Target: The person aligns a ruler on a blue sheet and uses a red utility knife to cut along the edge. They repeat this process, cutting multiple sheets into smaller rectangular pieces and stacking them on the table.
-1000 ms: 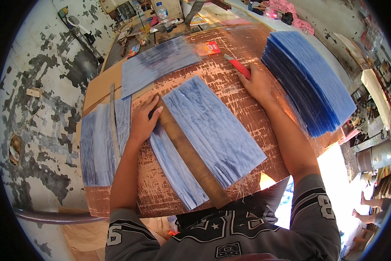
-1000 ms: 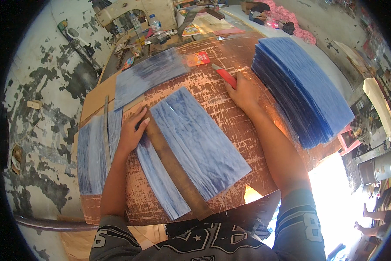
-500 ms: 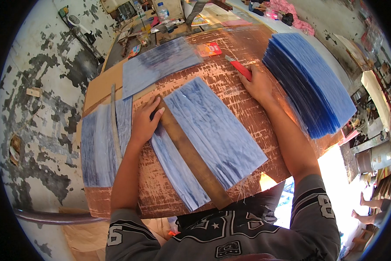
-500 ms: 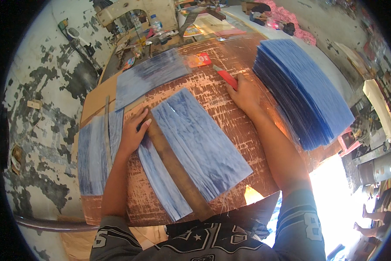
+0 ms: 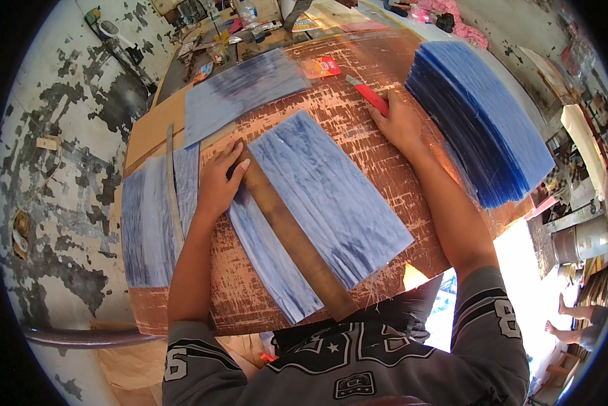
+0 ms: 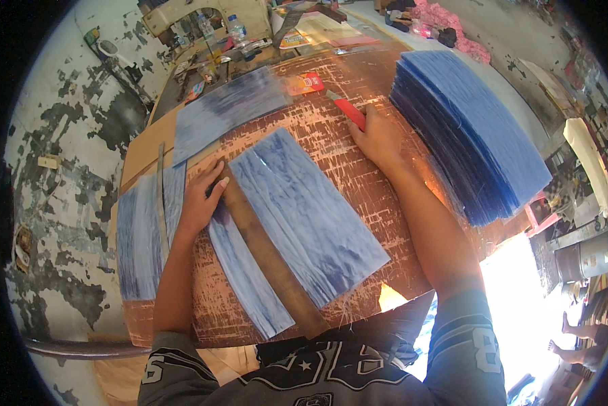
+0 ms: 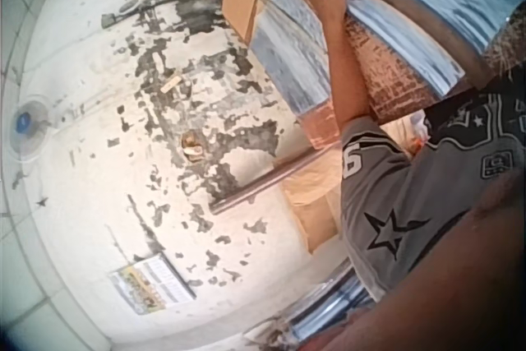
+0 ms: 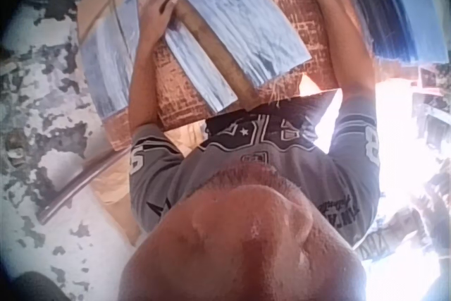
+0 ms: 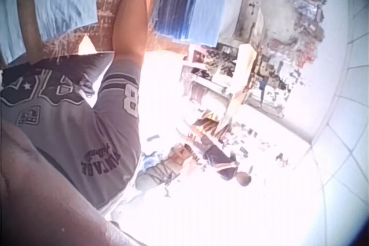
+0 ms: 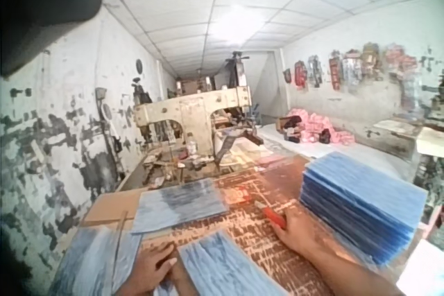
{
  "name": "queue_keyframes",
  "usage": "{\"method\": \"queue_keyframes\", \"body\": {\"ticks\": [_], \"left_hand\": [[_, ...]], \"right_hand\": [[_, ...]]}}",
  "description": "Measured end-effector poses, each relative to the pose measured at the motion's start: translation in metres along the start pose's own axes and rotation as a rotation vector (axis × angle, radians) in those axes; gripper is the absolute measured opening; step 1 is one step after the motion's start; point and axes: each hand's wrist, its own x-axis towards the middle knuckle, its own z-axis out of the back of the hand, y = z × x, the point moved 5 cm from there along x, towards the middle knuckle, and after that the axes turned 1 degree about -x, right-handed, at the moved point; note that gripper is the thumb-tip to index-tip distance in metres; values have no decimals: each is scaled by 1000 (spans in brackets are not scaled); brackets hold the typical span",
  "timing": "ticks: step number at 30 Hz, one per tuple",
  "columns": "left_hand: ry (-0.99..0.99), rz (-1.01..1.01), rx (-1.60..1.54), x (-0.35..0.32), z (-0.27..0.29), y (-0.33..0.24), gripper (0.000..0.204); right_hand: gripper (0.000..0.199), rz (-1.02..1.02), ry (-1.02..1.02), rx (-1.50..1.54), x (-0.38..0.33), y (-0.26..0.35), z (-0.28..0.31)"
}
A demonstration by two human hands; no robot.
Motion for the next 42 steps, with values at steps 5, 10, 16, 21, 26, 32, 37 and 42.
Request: {"method": "queue_keyframes", "body": {"ticks": [5, 10, 16, 21, 26, 32, 37, 42], "left_hand": [[-18, -13, 14, 1, -2, 0, 52], [-7, 20, 6, -1, -2, 1, 52], [-4, 19, 15, -1, -4, 5, 52], [-11, 11, 10, 0, -3, 3, 52], [-44, -36, -1, -1, -4, 9, 51], [-17, -9, 25, -2, -6, 10, 53], [-7, 9, 13, -3, -4, 9, 55], [-8, 20, 40, -3, -5, 8, 55]], "right_hand": [[47, -2, -13, -24, 1, -5, -2], [46, 5, -26, -28, 0, -6, -2], [45, 20, -43, -4, 0, -7, -3], [45, 0, -13, -10, 0, -5, -1], [45, 34, -41, -29, 6, -9, -7], [49, 51, -55, -32, 3, -13, -8], [50, 15, -31, -25, 2, -7, -6], [51, 10, -27, -73, 5, -13, -8]]}}
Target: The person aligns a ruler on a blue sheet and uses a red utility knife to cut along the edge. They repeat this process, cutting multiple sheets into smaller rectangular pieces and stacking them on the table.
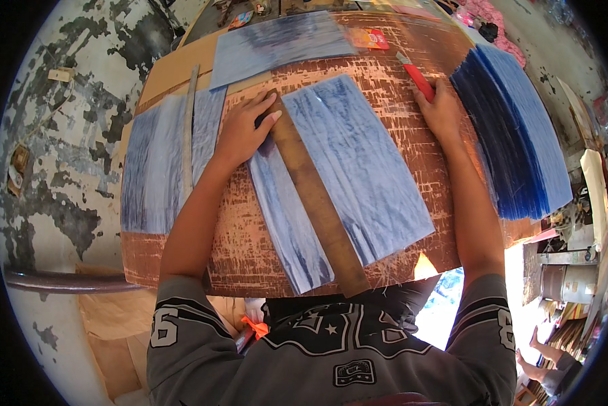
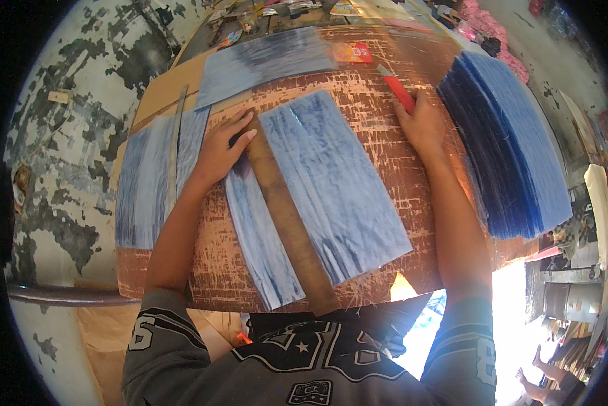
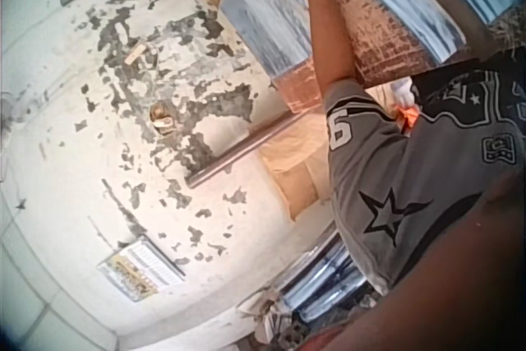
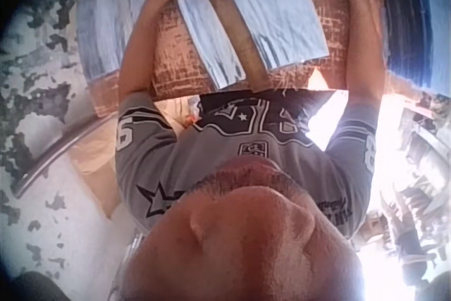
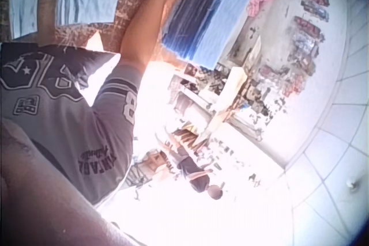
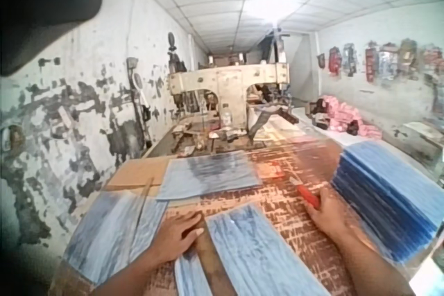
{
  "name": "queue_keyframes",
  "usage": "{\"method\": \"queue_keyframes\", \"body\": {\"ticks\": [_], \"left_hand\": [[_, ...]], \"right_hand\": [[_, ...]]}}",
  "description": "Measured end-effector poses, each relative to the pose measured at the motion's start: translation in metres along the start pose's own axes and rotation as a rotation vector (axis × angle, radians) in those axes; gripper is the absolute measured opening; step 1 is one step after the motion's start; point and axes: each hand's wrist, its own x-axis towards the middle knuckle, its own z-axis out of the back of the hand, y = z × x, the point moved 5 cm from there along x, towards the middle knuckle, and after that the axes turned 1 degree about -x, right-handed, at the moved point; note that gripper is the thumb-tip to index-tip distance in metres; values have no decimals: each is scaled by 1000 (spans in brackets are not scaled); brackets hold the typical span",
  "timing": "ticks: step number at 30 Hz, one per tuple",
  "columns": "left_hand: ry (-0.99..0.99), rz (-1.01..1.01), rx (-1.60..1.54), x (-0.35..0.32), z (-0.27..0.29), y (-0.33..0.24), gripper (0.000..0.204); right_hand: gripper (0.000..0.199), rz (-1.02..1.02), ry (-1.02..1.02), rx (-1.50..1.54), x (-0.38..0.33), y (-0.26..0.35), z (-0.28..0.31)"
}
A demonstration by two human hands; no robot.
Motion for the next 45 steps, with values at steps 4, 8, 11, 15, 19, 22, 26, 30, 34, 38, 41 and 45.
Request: {"method": "queue_keyframes", "body": {"ticks": [4, 8, 11, 15, 19, 22, 26, 30, 34, 38, 41, 45], "left_hand": [[-7, -25, 9, 0, -1, 2, 55], [-5, -19, 22, 0, -1, 1, 55], [-8, -28, 21, 1, 0, -1, 54], [0, -26, 26, 1, 2, -5, 53], [-26, -72, 46, 2, -3, 2, 54], [11, -57, -1, 5, -10, 9, 54], [-16, -106, 21, 2, -7, 17, 55], [-37, -106, 38, 5, -11, 22, 56], [-36, -112, 28, 8, -15, 28, 57], [-40, -108, 36, 10, -22, 27, 57], [-12, -77, 20, 6, -15, 27, 57], [5, -83, 5, 8, -10, 21, 58]], "right_hand": [[52, -2, 20, 1, 2, 0, -1], [53, -1, 17, 4, 1, 2, 1], [53, -2, 22, 6, 0, 3, 2], [53, -3, 33, 10, 1, 3, 2], [54, 35, -1, 37, 2, -3, -1], [55, 139, -80, 64, 3, -9, -2], [56, 158, -62, 94, 7, -4, -4], [59, 105, -106, 64, 12, -15, -9], [58, 14, -187, 190, 14, -22, -9], [56, 64, -255, 162, 9, -38, 0], [45, -23, -155, 400, -16, -41, 17], [19, -172, 32, 718, -112, -11, 82]]}}
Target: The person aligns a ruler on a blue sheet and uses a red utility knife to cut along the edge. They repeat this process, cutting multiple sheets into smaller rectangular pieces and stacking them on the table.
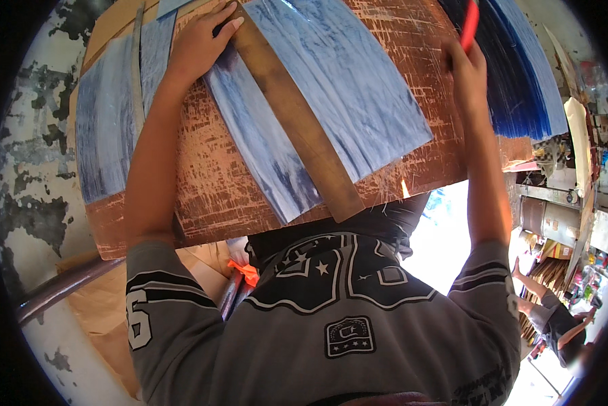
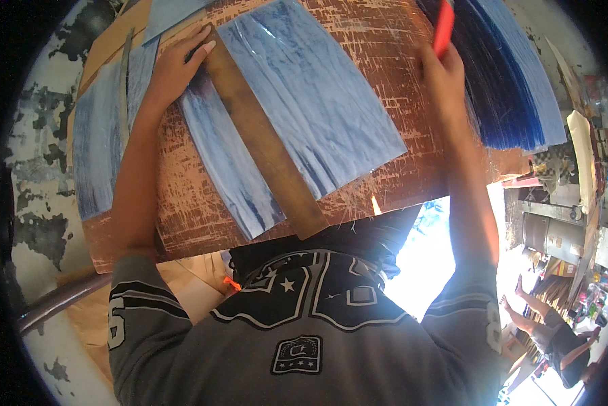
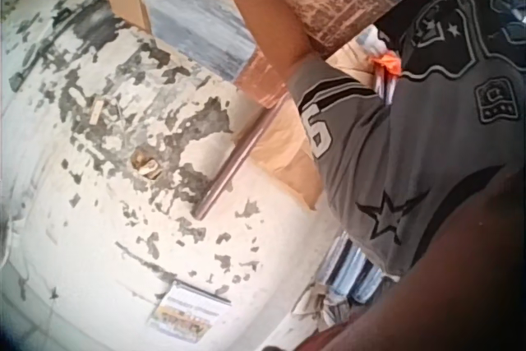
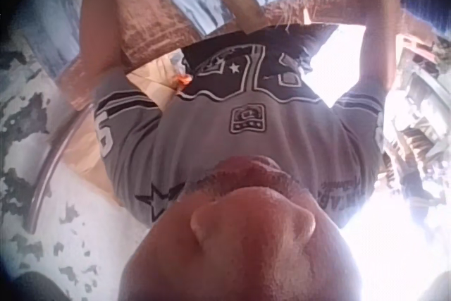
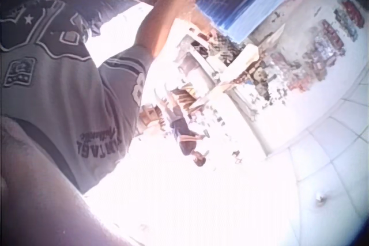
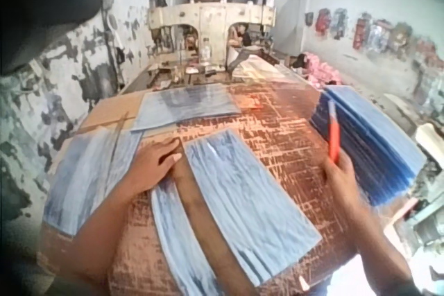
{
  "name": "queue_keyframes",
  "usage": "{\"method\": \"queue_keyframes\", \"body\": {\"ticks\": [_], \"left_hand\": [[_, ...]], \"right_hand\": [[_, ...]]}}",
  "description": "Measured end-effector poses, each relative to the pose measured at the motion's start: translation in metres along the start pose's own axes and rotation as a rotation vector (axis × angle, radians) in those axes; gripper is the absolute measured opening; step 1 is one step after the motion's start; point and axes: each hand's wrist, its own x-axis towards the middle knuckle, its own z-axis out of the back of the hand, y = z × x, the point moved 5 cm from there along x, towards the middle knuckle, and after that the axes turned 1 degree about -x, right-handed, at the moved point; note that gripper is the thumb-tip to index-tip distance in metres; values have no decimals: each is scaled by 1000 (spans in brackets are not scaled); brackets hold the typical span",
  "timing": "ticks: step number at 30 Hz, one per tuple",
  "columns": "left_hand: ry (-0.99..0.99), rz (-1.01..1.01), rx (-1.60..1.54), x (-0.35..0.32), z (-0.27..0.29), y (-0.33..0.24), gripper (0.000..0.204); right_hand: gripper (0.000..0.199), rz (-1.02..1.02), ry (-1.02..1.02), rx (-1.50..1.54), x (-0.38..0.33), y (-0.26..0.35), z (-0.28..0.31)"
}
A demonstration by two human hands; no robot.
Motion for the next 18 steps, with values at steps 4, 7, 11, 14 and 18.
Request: {"method": "queue_keyframes", "body": {"ticks": [4, 7, 11, 14, 18], "left_hand": [[14, 27, -13, 0, -1, -6, 57], [27, 24, -46, -3, 2, 2, 56], [8, -48, -101, -1, -1, 5, 54], [21, -10, -104, 2, 1, -3, 53], [58, 108, -130, 5, 13, -29, 45]], "right_hand": [[18, -192, 13, 226, -112, 38, 4], [17, -333, 82, 333, -174, 60, -7], [19, -474, 205, 350, -235, 66, -31], [36, -562, 255, 289, -254, 75, -42], [37, -593, 294, 231, -264, 77, -53]]}}
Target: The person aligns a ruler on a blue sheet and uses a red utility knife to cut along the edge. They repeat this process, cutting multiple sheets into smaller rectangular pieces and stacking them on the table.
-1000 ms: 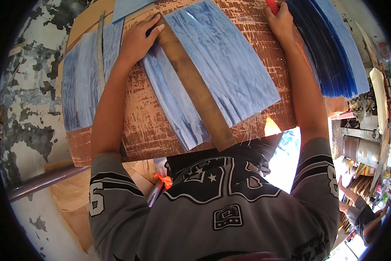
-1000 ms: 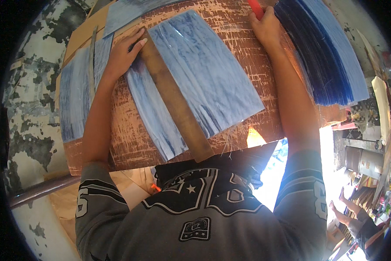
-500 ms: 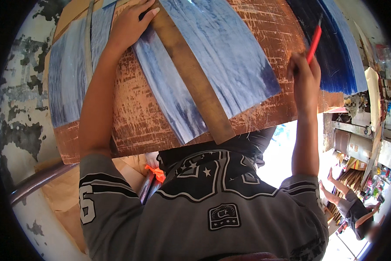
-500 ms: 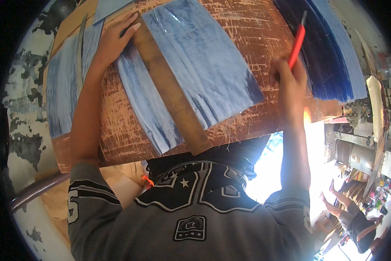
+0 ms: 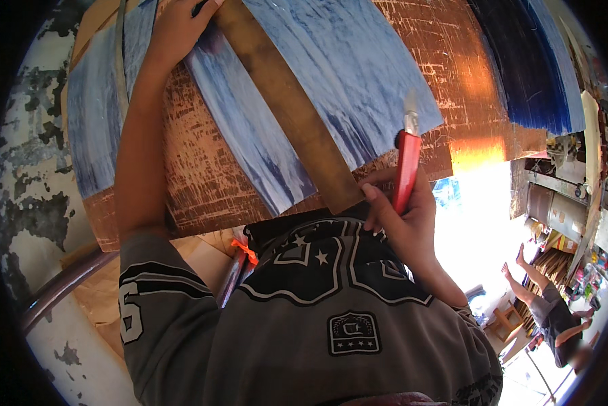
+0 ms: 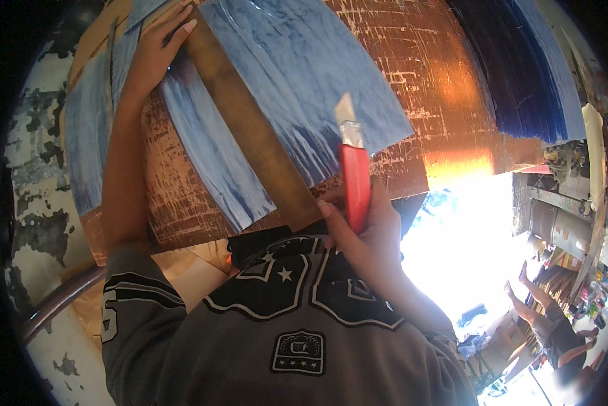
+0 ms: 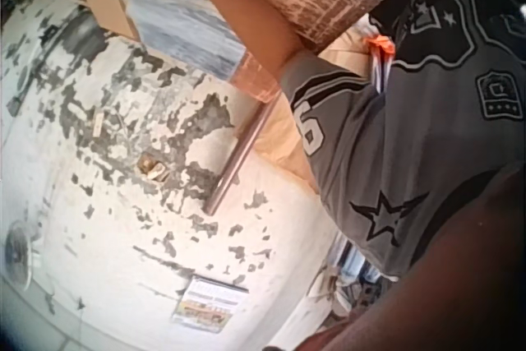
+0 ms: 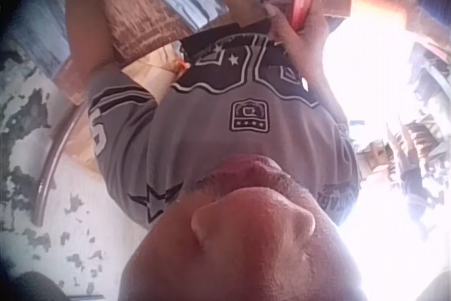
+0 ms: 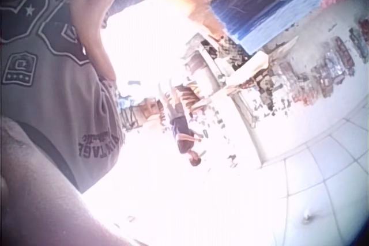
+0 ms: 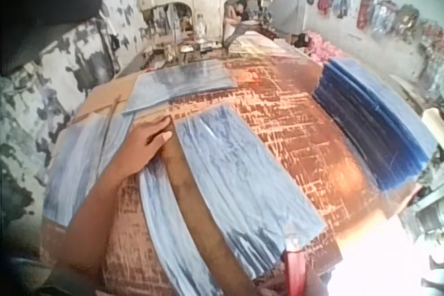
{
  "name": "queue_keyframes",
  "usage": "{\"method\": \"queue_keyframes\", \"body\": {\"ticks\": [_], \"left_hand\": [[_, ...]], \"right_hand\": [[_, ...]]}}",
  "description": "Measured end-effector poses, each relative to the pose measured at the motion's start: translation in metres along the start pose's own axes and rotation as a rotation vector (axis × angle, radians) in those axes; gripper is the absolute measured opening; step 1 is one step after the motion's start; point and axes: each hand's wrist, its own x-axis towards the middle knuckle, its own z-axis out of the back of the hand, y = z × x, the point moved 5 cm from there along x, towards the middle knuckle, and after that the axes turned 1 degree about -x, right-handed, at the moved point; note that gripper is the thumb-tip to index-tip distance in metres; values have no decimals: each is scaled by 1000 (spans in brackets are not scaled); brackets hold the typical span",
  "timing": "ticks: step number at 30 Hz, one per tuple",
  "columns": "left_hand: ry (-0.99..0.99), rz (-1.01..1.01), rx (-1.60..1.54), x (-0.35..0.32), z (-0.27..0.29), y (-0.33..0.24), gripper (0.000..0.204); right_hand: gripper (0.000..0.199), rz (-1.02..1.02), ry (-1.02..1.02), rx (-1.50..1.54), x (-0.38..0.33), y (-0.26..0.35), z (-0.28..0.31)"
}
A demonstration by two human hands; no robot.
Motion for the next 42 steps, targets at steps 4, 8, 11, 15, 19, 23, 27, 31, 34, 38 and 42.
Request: {"method": "queue_keyframes", "body": {"ticks": [4, 8, 11, 15, 19, 23, 27, 31, 34, 38, 42], "left_hand": [[-99, -167, 24, -8, 3, 1, 46], [-115, -197, 70, -7, 2, -4, 46], [-116, -205, 82, -7, 2, -3, 46], [-95, -198, 73, -6, 1, -1, 46], [-121, -214, 112, -6, 0, 2, 47], [-99, -161, 106, -7, 1, -1, 47], [-103, -168, 89, -7, 2, -3, 47], [-95, -167, 62, -6, 2, -6, 47], [-106, -199, 101, -5, 2, -4, 47], [-100, -184, 68, -5, 1, 0, 47], [-104, -204, 95, -4, 1, 0, 47]], "right_hand": [[36, -14, 18, -88, 5, 1, -4], [36, -53, 28, -95, 9, 0, -4], [36, -60, 36, -102, 9, 0, -4], [38, -94, 43, -120, 10, -1, -3], [40, -87, 35, -120, 10, 6, -4], [40, -89, 31, -168, 12, 4, 0], [39, -12, -8, -199, 13, 2, 3], [37, -56, -19, -204, 13, 2, 3], [37, -2, -24, -224, 14, -2, 4], [37, 35, -7, -222, 17, -1, 5], [36, 153, -22, -198, 20, -8, 4]]}}
